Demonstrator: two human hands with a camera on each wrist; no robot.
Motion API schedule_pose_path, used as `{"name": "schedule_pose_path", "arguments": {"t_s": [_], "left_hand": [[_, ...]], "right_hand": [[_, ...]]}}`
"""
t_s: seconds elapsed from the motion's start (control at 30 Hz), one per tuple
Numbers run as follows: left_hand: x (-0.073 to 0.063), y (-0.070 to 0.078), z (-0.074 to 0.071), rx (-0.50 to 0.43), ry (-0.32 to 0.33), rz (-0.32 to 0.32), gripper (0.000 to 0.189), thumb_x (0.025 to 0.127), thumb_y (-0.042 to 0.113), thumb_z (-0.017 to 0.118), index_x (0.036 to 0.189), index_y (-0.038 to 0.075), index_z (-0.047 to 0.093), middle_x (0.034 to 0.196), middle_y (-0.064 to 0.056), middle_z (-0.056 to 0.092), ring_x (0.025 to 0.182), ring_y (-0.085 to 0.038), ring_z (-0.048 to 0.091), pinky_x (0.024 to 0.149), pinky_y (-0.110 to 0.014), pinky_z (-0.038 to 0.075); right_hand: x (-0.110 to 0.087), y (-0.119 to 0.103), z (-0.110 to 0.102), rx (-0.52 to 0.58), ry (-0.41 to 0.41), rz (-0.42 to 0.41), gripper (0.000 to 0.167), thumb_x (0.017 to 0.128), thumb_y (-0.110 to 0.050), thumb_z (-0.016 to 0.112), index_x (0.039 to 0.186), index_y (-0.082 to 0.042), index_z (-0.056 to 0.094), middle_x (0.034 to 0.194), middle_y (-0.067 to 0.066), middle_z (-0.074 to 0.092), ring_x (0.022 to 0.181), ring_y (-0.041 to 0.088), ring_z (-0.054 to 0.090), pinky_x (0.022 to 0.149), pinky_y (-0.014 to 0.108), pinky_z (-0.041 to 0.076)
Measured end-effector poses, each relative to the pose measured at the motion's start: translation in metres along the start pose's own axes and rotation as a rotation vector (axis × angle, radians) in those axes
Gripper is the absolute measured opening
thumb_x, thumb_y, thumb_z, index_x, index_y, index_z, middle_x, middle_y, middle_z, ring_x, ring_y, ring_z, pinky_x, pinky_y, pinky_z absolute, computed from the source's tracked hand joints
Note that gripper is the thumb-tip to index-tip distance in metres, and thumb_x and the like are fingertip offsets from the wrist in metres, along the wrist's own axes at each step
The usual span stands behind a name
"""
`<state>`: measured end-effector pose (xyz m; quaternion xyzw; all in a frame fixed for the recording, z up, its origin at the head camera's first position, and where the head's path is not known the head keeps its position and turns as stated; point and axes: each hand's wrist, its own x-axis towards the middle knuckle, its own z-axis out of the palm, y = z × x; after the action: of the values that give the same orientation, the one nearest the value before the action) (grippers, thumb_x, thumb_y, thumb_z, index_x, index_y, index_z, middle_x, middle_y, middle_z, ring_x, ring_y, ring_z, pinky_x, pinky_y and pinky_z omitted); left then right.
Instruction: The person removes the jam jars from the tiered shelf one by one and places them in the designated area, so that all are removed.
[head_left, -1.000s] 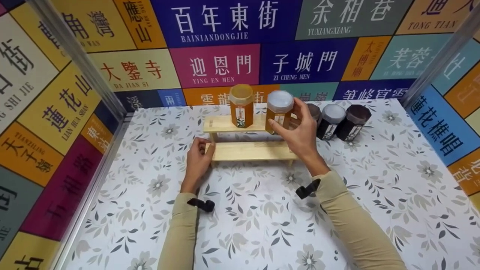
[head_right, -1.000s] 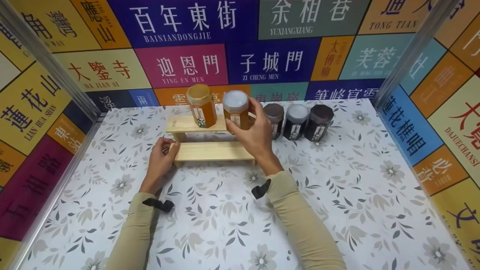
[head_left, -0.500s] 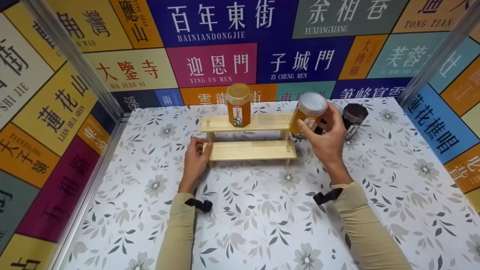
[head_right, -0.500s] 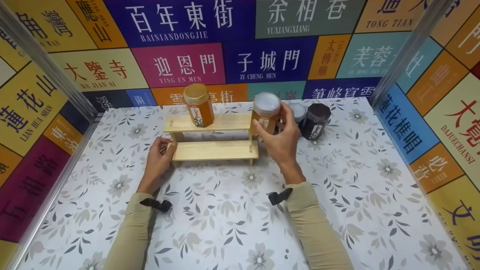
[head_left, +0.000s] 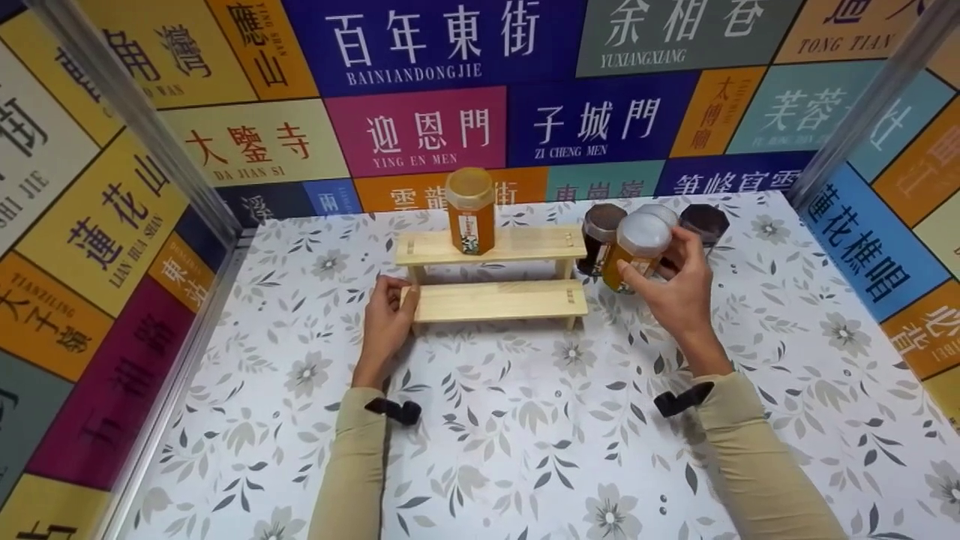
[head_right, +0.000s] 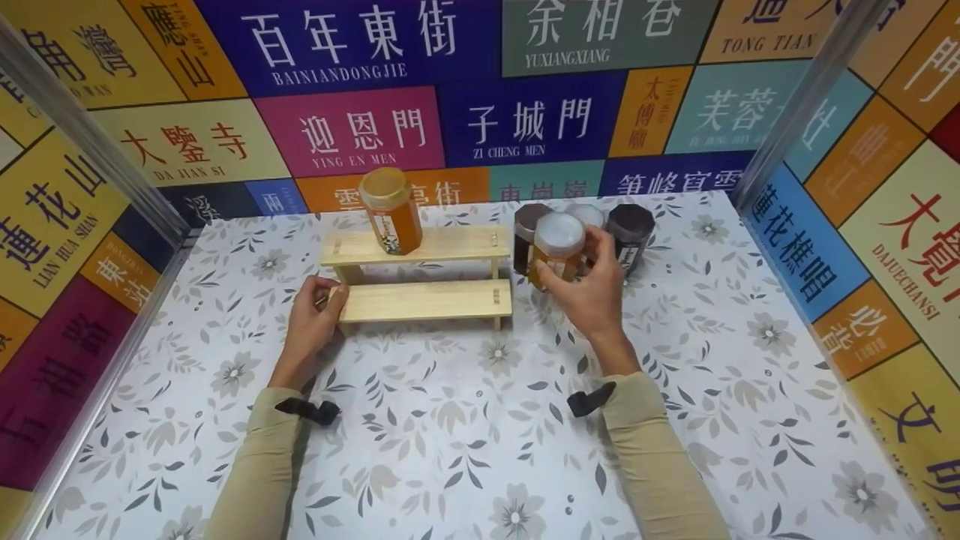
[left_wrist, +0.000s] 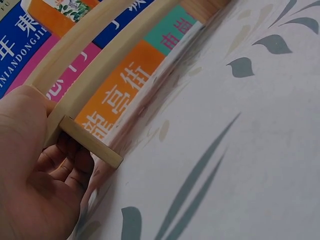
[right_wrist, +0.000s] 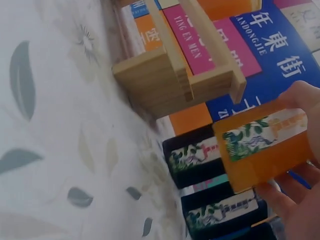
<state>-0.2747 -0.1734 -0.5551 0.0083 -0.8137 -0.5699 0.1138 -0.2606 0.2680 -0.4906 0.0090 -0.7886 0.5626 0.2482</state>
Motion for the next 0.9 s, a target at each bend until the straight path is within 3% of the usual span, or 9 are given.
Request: {"name": "schedule_pose_path", "arguments": {"t_s": [0.23,0.33,0.47,0.6,0.9], "left_hand": [[0.000,0.001,-0.001,-0.014,-0.011,-0.009,0.026,0.109,0.029,0.067,0.122,0.009,0.059,0.104,-0.007,0.066,0.088,-0.018,0.060,0.077,-0.028,0.049],[0.000,0.000,-0.001,-0.019,-0.023,0.000,0.026,0.110,0.030,0.066,0.123,0.009,0.059,0.103,-0.008,0.065,0.087,-0.019,0.061,0.077,-0.031,0.050],[0.000,-0.001,-0.002,-0.012,-0.032,0.014,0.026,0.110,0.031,0.064,0.123,0.009,0.059,0.100,-0.008,0.063,0.084,-0.020,0.060,0.076,-0.033,0.050],[0.001,0.000,-0.001,0.000,-0.027,0.013,0.026,0.110,0.031,0.064,0.122,0.009,0.059,0.100,-0.007,0.063,0.084,-0.020,0.058,0.077,-0.032,0.048],[0.000,-0.001,0.000,-0.003,-0.013,0.001,0.026,0.109,0.029,0.065,0.123,0.008,0.059,0.106,-0.009,0.064,0.091,-0.019,0.061,0.084,-0.031,0.049]], "right_hand": [[-0.010,-0.002,-0.005,-0.074,-0.199,0.090,0.080,0.089,-0.012,0.090,0.150,0.001,0.040,0.144,0.021,0.055,0.136,0.033,0.059,0.113,0.053,0.053],[-0.010,0.005,-0.005,-0.107,-0.246,0.123,0.082,0.091,-0.018,0.089,0.151,0.000,0.037,0.145,0.022,0.054,0.137,0.034,0.058,0.110,0.051,0.054],[-0.005,0.023,-0.005,-0.100,-0.248,0.150,0.085,0.091,-0.020,0.090,0.154,-0.003,0.035,0.147,0.018,0.054,0.139,0.032,0.058,0.110,0.049,0.054],[-0.001,0.035,-0.006,-0.076,-0.244,0.152,0.088,0.090,-0.019,0.090,0.157,-0.006,0.034,0.151,0.017,0.053,0.143,0.032,0.055,0.115,0.054,0.052],[0.000,0.039,-0.008,-0.061,-0.270,0.160,0.087,0.094,-0.016,0.086,0.160,-0.004,0.031,0.157,0.021,0.048,0.149,0.037,0.049,0.121,0.059,0.045]]}}
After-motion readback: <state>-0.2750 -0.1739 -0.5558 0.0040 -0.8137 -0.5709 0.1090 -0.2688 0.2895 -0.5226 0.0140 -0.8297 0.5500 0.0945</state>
